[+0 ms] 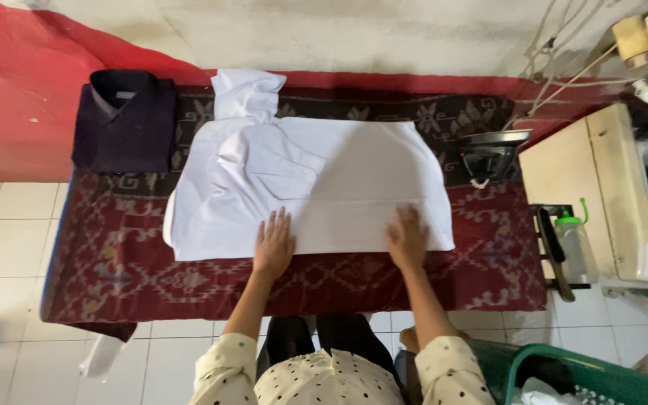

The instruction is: The person irons a white long-sleeved shirt by hand using a dry iron, pressing the front panels, collar, and sleeves while frequently smoothing and refolding the fabric on an ironing board.

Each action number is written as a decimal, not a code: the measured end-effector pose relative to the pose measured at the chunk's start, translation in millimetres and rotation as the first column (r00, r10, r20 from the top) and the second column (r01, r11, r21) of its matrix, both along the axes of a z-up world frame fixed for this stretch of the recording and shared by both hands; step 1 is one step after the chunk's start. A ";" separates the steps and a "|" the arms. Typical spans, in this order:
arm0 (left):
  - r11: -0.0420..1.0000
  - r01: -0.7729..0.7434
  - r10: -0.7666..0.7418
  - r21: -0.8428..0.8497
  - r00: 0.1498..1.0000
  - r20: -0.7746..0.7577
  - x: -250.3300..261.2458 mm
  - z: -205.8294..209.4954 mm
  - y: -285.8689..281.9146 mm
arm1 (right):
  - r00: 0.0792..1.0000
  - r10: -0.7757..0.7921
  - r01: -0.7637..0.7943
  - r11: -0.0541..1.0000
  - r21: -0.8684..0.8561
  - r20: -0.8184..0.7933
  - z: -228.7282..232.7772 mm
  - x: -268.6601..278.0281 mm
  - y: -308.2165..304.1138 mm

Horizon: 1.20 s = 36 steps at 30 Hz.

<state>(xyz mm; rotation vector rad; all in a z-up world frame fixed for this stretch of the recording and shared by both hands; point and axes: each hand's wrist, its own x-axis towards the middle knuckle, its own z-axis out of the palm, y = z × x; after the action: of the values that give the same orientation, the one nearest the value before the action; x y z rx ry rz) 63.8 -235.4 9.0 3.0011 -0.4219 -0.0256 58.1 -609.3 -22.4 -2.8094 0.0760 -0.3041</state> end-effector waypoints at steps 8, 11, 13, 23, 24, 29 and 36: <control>0.975 -0.144 0.145 -0.170 0.989 -0.008 0.0 10.3 -27.3 | 0.981 -0.180 0.176 0.982 -0.062 -0.068 5.1 -10.5 -118.7; 0.978 -0.159 0.169 -0.135 0.983 0.071 0.7 3.1 -80.2 | 0.998 0.048 -0.052 0.995 0.087 0.051 2.6 0.0 -75.5; 0.987 -0.098 0.116 -0.126 0.983 0.142 3.5 -3.3 -126.4 | 0.978 0.207 -0.205 0.978 0.050 -0.036 3.8 7.2 -34.6; 0.972 -0.118 0.134 -0.201 0.989 0.069 -14.4 0.6 -189.8 | 0.950 0.310 -0.310 0.951 0.008 -0.042 16.0 -0.3 -104.0; 0.973 -0.119 0.134 -0.197 0.989 0.063 -14.0 1.1 -189.5 | 0.960 0.274 -0.278 0.959 -0.062 -0.066 14.2 -4.3 -124.2; 0.977 -0.133 0.146 -0.165 0.987 0.068 -17.8 -2.5 -191.7 | 0.997 0.027 -0.037 0.988 -0.152 -0.067 12.6 -13.3 -211.0; 0.986 -0.145 0.150 -0.084 0.988 0.049 -15.6 -5.2 -193.1 | 0.931 -0.066 -0.084 0.918 0.387 0.359 29.9 77.6 -232.3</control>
<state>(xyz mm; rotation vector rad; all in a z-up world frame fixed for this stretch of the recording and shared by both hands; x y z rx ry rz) 48.2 -428.5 3.8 2.9500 -0.1991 0.0844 135.7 -841.6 7.5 -2.3064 0.0343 -0.7197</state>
